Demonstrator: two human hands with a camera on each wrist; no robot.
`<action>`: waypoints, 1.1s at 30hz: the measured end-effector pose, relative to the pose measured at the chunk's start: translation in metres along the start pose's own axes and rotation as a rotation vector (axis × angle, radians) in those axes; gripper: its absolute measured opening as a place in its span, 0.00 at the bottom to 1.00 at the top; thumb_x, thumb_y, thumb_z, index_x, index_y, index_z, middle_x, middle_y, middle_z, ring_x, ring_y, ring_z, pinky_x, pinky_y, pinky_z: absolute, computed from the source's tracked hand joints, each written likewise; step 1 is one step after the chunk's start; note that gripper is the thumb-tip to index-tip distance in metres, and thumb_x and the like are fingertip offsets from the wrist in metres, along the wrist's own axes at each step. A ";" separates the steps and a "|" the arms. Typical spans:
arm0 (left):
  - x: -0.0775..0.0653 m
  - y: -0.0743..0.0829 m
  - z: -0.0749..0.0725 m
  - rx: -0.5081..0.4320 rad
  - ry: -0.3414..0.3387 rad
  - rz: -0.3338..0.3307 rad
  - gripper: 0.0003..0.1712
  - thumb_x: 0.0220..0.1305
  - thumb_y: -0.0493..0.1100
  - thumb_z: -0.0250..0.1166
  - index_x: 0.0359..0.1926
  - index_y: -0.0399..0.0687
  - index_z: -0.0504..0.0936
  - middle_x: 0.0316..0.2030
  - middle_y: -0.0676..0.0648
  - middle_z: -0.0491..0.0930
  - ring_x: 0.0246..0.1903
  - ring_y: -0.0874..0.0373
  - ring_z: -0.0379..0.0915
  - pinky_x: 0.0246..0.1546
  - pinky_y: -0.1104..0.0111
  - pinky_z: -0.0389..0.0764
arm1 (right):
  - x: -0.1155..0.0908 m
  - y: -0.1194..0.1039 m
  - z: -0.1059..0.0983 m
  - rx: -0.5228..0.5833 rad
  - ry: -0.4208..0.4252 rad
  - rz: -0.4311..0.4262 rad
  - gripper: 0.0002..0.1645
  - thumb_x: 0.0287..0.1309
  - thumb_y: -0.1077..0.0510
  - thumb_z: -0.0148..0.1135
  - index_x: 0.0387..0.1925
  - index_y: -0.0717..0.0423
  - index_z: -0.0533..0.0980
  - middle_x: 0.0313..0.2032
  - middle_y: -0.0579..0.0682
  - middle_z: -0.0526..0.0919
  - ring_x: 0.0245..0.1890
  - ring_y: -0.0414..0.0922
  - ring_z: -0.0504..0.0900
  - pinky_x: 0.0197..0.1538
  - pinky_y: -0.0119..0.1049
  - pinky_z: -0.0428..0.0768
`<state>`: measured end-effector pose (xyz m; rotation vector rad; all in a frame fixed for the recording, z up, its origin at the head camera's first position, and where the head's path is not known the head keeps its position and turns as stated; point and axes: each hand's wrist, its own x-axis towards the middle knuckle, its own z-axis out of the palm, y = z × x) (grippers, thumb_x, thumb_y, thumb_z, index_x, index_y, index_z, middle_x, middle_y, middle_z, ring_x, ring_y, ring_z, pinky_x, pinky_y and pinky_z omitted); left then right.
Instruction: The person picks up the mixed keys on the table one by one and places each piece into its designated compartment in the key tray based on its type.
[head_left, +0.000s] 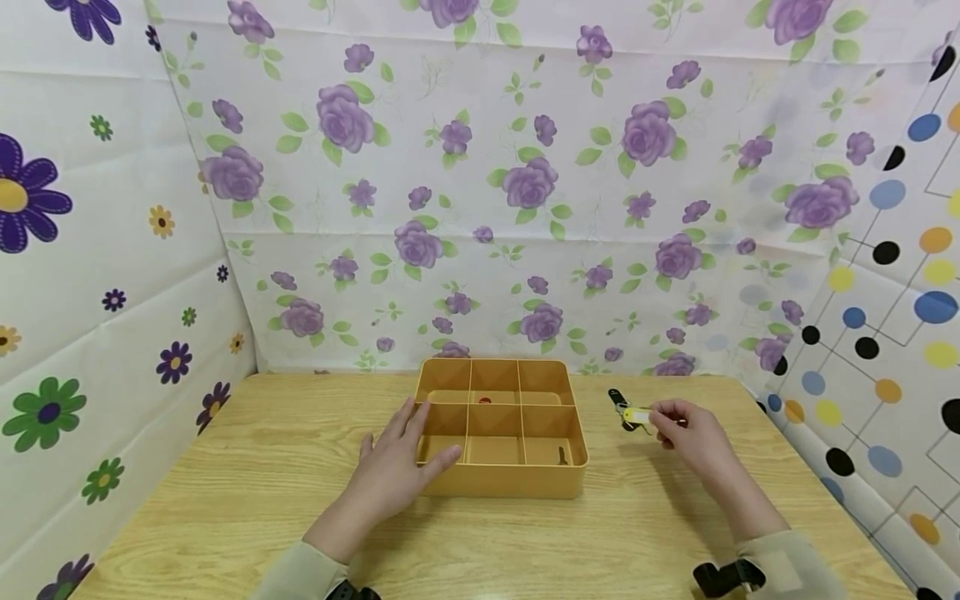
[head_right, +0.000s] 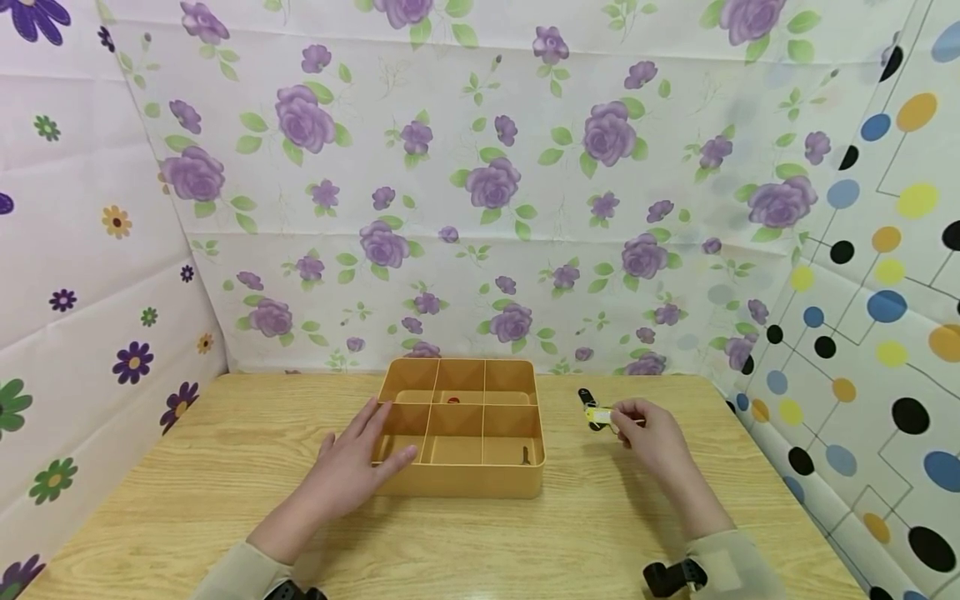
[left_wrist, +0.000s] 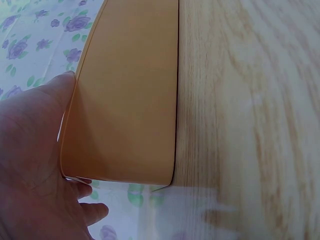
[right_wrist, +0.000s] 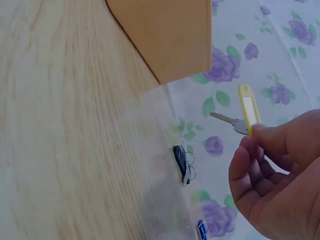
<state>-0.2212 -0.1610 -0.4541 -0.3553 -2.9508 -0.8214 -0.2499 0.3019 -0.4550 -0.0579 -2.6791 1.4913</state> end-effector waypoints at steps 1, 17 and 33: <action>0.000 0.000 0.000 0.000 0.000 0.000 0.60 0.75 0.80 0.57 0.91 0.51 0.51 0.89 0.39 0.45 0.83 0.32 0.52 0.76 0.22 0.37 | -0.001 -0.001 0.000 0.007 0.003 0.002 0.23 0.87 0.53 0.58 0.66 0.68 0.77 0.48 0.60 0.82 0.45 0.54 0.82 0.45 0.40 0.86; 0.000 0.001 0.000 0.000 -0.001 -0.007 0.59 0.76 0.77 0.60 0.91 0.51 0.50 0.89 0.39 0.44 0.84 0.32 0.50 0.76 0.22 0.37 | -0.008 -0.022 0.004 0.088 -0.010 -0.038 0.23 0.88 0.53 0.56 0.69 0.67 0.76 0.42 0.54 0.80 0.40 0.49 0.79 0.44 0.38 0.84; 0.001 0.000 0.000 0.009 -0.004 -0.006 0.59 0.76 0.78 0.59 0.91 0.51 0.50 0.89 0.40 0.43 0.84 0.32 0.50 0.76 0.23 0.37 | -0.016 -0.042 0.011 0.148 -0.010 -0.067 0.25 0.88 0.56 0.55 0.73 0.69 0.73 0.39 0.53 0.79 0.38 0.45 0.76 0.42 0.33 0.82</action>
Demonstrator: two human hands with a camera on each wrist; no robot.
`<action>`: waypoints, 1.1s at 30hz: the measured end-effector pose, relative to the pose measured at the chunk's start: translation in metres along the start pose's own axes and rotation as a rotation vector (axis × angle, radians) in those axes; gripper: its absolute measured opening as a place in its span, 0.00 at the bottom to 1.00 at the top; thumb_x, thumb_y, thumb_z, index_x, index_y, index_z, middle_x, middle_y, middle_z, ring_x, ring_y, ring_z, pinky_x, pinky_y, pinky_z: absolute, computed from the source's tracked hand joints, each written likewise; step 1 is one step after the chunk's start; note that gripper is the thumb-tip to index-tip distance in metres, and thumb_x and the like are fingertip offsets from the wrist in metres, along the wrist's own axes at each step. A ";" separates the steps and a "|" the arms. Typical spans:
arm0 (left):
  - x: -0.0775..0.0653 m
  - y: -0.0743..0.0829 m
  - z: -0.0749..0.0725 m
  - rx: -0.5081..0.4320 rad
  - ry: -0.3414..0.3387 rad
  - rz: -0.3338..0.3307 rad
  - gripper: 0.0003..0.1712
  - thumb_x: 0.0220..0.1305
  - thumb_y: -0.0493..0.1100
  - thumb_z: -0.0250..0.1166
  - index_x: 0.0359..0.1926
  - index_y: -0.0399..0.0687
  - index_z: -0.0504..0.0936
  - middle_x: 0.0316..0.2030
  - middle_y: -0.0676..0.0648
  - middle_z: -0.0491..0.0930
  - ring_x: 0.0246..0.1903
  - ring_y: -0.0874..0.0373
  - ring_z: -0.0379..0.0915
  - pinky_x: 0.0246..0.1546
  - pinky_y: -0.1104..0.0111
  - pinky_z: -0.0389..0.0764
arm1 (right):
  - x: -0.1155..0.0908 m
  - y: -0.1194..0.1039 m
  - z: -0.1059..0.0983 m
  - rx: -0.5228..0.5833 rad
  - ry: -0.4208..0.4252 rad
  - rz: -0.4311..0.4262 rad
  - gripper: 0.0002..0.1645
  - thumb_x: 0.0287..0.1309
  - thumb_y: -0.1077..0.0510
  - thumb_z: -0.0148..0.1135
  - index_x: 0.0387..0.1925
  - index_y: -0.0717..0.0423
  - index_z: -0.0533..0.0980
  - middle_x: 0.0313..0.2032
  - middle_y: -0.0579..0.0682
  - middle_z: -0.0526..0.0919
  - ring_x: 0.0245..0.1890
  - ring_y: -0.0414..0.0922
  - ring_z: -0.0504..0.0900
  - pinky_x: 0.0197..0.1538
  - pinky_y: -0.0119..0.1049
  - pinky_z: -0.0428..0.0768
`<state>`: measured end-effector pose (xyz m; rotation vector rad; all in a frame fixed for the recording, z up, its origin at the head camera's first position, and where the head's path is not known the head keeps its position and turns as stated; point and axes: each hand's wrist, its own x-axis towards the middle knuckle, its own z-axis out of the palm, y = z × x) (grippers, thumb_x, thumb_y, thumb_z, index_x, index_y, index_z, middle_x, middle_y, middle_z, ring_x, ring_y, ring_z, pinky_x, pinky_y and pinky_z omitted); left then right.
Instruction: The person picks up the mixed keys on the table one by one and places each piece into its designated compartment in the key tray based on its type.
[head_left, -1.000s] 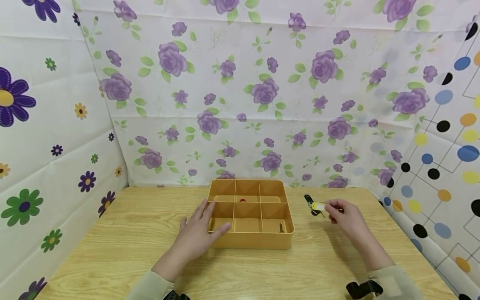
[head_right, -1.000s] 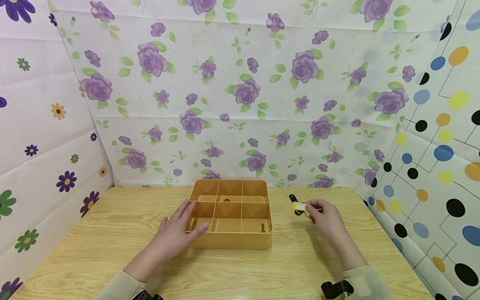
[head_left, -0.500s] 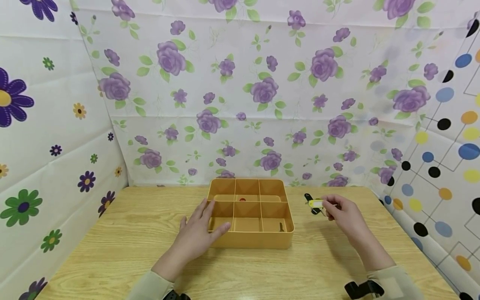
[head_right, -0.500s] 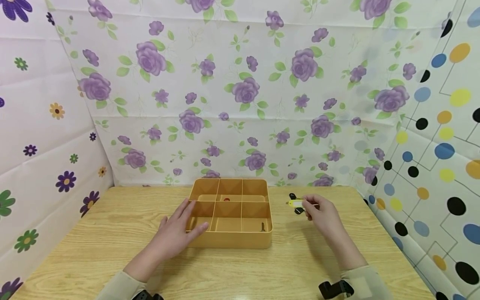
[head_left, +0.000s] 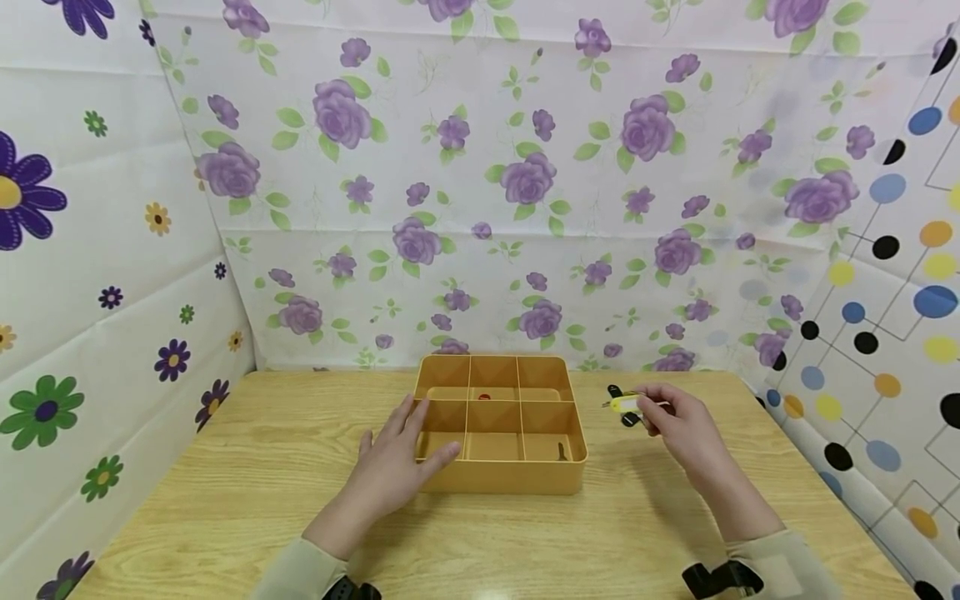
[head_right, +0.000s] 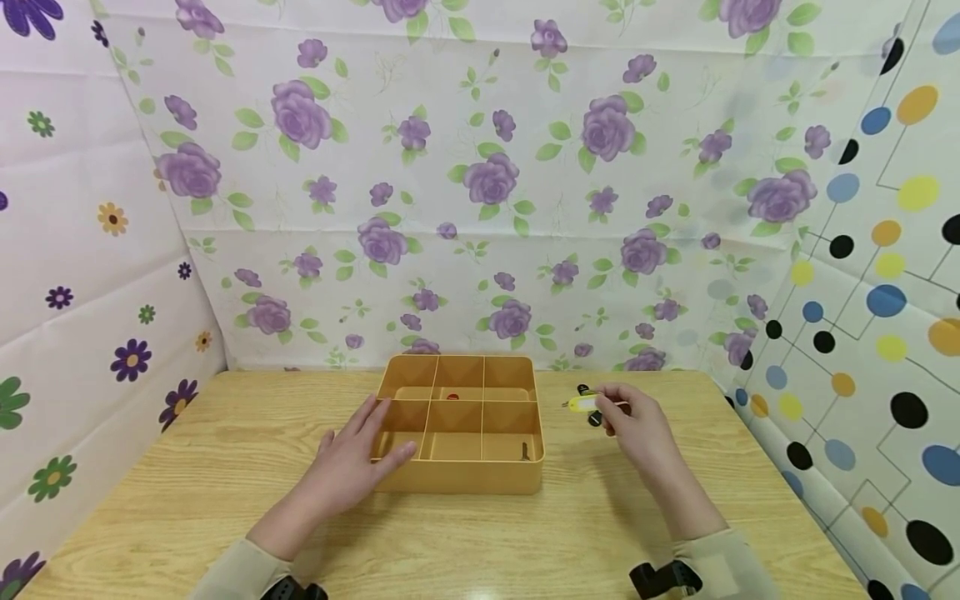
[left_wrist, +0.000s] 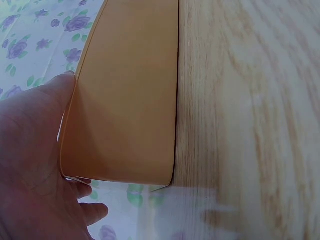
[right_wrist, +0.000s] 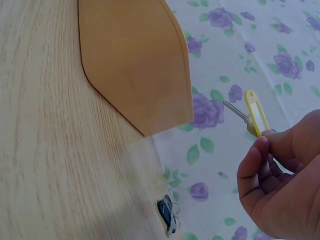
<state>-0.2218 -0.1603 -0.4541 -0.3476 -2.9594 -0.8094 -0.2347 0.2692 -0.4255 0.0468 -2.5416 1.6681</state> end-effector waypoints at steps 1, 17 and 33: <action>0.000 0.000 0.000 -0.003 -0.001 0.000 0.59 0.77 0.77 0.59 0.91 0.51 0.50 0.89 0.40 0.42 0.84 0.32 0.50 0.76 0.23 0.37 | 0.000 -0.001 0.001 0.003 -0.002 -0.001 0.25 0.88 0.56 0.55 0.73 0.69 0.73 0.40 0.53 0.79 0.38 0.46 0.76 0.43 0.33 0.82; 0.001 0.001 -0.004 0.010 -0.006 -0.005 0.59 0.77 0.77 0.59 0.91 0.51 0.49 0.89 0.39 0.42 0.83 0.32 0.51 0.76 0.23 0.37 | 0.004 -0.024 0.016 0.056 -0.021 -0.056 0.22 0.87 0.56 0.58 0.67 0.69 0.77 0.39 0.54 0.80 0.38 0.49 0.77 0.40 0.34 0.80; -0.001 -0.001 0.001 0.002 0.000 0.007 0.59 0.76 0.79 0.57 0.91 0.53 0.49 0.89 0.39 0.43 0.84 0.32 0.51 0.76 0.22 0.37 | 0.006 -0.031 0.041 0.044 -0.082 -0.116 0.17 0.86 0.60 0.57 0.63 0.68 0.80 0.38 0.55 0.78 0.35 0.49 0.74 0.36 0.36 0.76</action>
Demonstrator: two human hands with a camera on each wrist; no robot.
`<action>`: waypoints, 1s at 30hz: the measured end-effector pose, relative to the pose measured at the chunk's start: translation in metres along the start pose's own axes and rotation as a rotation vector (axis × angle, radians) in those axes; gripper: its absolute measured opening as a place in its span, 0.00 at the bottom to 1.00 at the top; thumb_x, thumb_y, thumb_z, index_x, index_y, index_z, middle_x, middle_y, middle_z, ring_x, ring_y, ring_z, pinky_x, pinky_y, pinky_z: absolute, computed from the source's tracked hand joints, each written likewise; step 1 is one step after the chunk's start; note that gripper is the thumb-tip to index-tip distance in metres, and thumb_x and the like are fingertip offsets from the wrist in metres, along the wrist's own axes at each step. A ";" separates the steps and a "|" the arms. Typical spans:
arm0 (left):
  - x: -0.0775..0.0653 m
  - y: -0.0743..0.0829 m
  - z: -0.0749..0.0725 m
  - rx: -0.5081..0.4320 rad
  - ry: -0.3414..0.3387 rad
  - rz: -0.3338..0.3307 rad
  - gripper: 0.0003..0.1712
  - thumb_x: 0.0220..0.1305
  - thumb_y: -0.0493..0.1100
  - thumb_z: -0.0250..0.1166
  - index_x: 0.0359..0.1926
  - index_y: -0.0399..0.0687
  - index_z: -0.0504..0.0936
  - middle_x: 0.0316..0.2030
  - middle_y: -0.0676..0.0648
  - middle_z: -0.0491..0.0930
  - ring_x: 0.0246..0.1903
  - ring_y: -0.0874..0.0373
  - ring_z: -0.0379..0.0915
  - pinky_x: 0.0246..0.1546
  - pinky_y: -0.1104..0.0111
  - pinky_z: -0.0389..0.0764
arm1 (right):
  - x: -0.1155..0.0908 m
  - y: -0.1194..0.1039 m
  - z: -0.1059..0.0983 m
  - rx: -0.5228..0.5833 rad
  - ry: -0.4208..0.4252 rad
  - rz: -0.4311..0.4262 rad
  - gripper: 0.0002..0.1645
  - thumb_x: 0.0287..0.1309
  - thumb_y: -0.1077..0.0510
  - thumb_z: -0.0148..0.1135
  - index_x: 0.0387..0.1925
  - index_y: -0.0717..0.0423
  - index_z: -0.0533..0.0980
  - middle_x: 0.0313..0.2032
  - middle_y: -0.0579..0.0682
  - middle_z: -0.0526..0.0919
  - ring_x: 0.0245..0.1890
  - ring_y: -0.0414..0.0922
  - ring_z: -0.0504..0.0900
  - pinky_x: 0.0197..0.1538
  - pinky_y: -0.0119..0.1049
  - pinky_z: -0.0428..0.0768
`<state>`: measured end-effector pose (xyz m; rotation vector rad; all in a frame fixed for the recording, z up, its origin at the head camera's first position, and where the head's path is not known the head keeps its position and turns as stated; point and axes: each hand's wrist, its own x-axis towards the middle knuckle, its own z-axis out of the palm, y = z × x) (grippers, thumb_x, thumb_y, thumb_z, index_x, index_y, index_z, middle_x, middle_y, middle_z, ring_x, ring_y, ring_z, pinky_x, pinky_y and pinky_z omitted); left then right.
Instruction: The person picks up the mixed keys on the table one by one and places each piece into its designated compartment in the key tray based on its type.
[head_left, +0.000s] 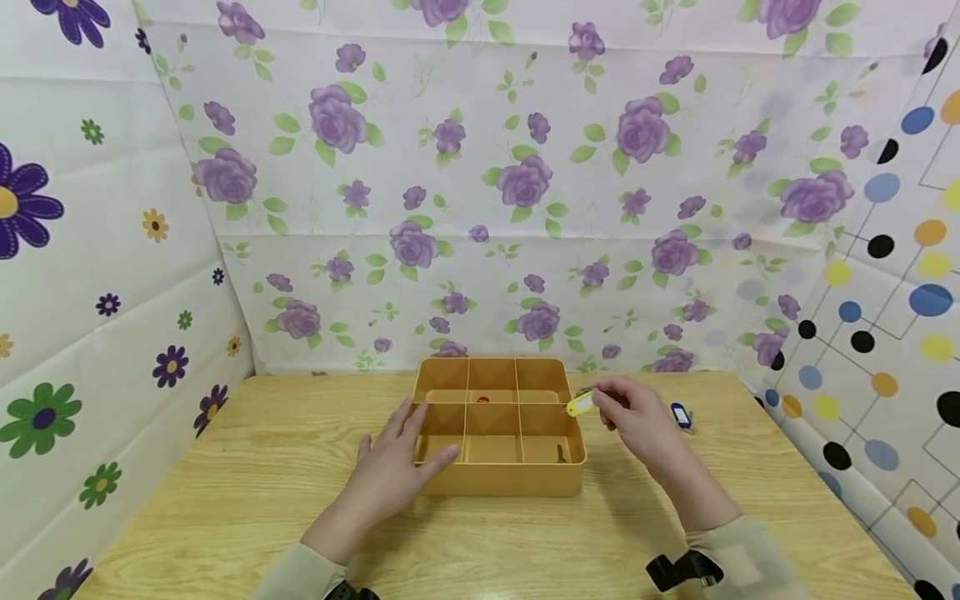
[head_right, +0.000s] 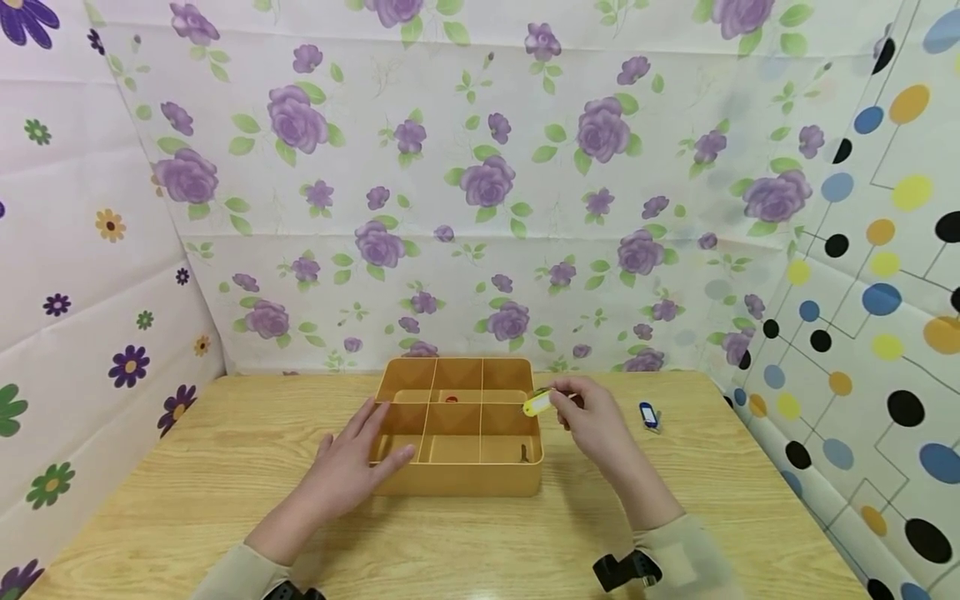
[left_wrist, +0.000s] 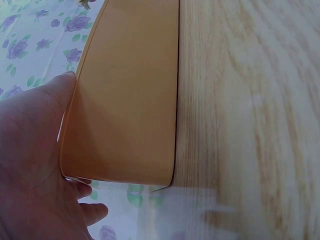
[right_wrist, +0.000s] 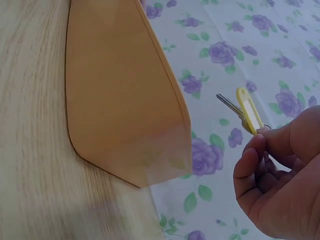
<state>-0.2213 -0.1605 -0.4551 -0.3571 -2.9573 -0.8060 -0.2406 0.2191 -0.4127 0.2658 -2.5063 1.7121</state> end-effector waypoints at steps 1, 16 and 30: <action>0.000 0.000 0.000 0.000 0.000 0.000 0.59 0.76 0.79 0.57 0.91 0.53 0.49 0.89 0.39 0.43 0.84 0.32 0.51 0.76 0.22 0.37 | 0.000 0.001 0.001 -0.007 -0.005 -0.003 0.16 0.86 0.60 0.58 0.62 0.67 0.80 0.37 0.55 0.78 0.35 0.49 0.74 0.35 0.36 0.75; 0.000 0.002 -0.001 -0.005 -0.003 -0.001 0.60 0.76 0.79 0.58 0.91 0.50 0.50 0.89 0.39 0.43 0.84 0.32 0.50 0.76 0.22 0.37 | -0.004 0.006 0.014 -0.047 -0.081 0.008 0.14 0.85 0.62 0.58 0.62 0.64 0.81 0.37 0.58 0.78 0.33 0.49 0.73 0.32 0.36 0.71; 0.001 0.001 -0.001 -0.019 -0.011 0.000 0.59 0.77 0.77 0.59 0.91 0.48 0.50 0.89 0.39 0.42 0.84 0.33 0.50 0.75 0.21 0.36 | -0.006 0.013 0.022 -0.123 -0.124 0.007 0.12 0.84 0.60 0.60 0.58 0.58 0.85 0.41 0.55 0.78 0.33 0.49 0.73 0.29 0.36 0.70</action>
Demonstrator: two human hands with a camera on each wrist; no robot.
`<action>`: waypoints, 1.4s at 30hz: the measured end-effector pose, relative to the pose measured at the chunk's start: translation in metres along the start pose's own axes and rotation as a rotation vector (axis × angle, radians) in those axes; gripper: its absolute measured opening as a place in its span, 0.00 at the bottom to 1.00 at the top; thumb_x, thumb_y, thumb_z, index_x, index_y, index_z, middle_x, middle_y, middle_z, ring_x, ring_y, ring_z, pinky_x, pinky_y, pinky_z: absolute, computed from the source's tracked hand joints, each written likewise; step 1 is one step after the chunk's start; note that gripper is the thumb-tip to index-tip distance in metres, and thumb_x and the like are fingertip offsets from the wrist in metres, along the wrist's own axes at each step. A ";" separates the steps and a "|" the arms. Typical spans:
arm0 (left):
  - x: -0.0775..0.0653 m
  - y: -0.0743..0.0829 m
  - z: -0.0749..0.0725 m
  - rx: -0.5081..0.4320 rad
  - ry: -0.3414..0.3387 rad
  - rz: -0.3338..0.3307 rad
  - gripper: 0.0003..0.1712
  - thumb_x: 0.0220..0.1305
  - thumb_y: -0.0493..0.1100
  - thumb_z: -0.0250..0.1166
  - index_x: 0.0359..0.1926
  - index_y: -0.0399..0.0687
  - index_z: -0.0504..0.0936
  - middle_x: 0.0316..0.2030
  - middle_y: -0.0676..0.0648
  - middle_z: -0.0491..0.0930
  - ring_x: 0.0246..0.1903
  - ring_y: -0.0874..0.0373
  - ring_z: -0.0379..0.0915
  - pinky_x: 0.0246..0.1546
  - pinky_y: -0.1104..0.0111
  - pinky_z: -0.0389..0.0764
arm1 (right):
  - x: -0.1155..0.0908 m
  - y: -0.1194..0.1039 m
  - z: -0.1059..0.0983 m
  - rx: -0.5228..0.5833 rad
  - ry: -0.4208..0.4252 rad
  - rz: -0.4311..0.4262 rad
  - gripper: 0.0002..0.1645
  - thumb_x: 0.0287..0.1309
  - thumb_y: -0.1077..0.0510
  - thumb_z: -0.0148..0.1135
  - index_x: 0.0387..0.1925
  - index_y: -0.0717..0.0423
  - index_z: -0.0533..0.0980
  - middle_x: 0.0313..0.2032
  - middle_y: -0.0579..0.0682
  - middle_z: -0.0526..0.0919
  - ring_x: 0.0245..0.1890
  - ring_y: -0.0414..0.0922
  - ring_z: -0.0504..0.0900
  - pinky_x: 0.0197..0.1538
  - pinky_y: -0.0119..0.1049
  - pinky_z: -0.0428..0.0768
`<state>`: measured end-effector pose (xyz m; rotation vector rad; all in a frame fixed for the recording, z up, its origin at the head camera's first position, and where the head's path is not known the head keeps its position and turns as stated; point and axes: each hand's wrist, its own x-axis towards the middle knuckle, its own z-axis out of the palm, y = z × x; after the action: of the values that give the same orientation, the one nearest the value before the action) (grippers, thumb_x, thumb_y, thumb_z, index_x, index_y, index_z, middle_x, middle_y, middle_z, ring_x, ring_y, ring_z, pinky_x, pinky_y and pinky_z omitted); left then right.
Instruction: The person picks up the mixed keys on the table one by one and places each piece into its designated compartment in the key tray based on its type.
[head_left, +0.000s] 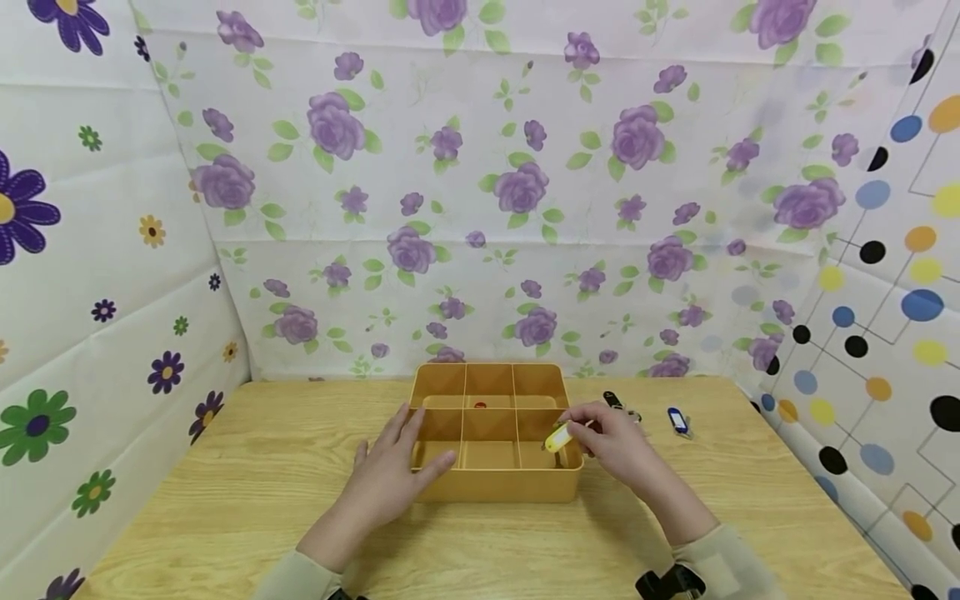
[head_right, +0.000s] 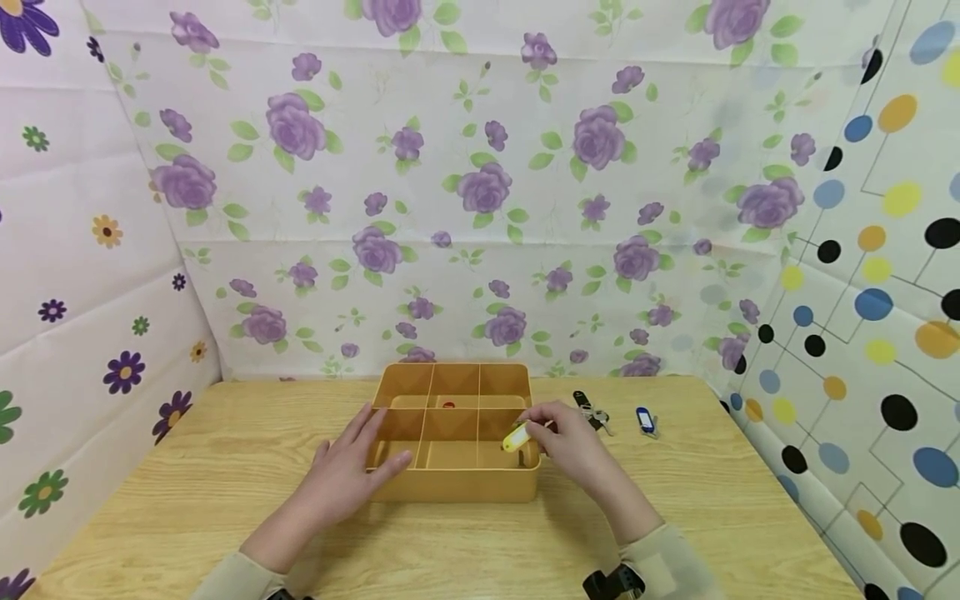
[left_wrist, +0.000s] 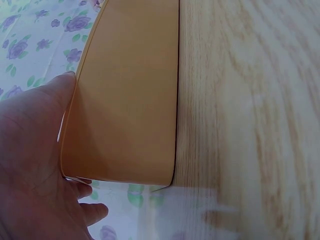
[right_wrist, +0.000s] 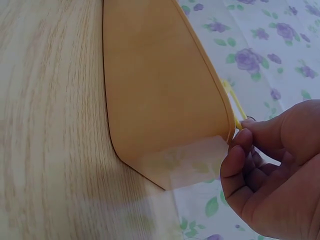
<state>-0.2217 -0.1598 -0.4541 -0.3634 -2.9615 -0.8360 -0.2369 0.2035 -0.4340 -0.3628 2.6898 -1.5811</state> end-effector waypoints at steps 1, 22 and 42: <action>0.000 0.000 0.000 0.000 0.000 0.000 0.59 0.77 0.77 0.59 0.91 0.49 0.50 0.89 0.39 0.42 0.84 0.33 0.50 0.75 0.21 0.36 | 0.001 0.000 0.000 -0.004 -0.001 -0.002 0.12 0.84 0.60 0.60 0.58 0.58 0.85 0.41 0.55 0.77 0.32 0.49 0.73 0.29 0.36 0.70; 0.001 0.002 0.001 0.006 -0.001 0.001 0.60 0.77 0.78 0.58 0.91 0.48 0.49 0.89 0.38 0.42 0.84 0.32 0.48 0.75 0.21 0.37 | -0.003 -0.003 -0.015 -0.088 -0.036 -0.010 0.25 0.78 0.49 0.70 0.69 0.55 0.83 0.52 0.50 0.85 0.44 0.53 0.84 0.41 0.45 0.83; -0.002 -0.001 -0.002 0.006 0.004 0.008 0.61 0.76 0.79 0.57 0.91 0.48 0.47 0.89 0.39 0.42 0.84 0.32 0.49 0.75 0.22 0.36 | 0.002 0.041 -0.071 -0.236 0.083 0.089 0.26 0.75 0.51 0.74 0.68 0.57 0.83 0.51 0.53 0.86 0.46 0.49 0.85 0.46 0.49 0.86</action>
<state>-0.2205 -0.1619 -0.4532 -0.3729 -2.9559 -0.8264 -0.2551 0.2839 -0.4341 -0.1777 2.9185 -1.2879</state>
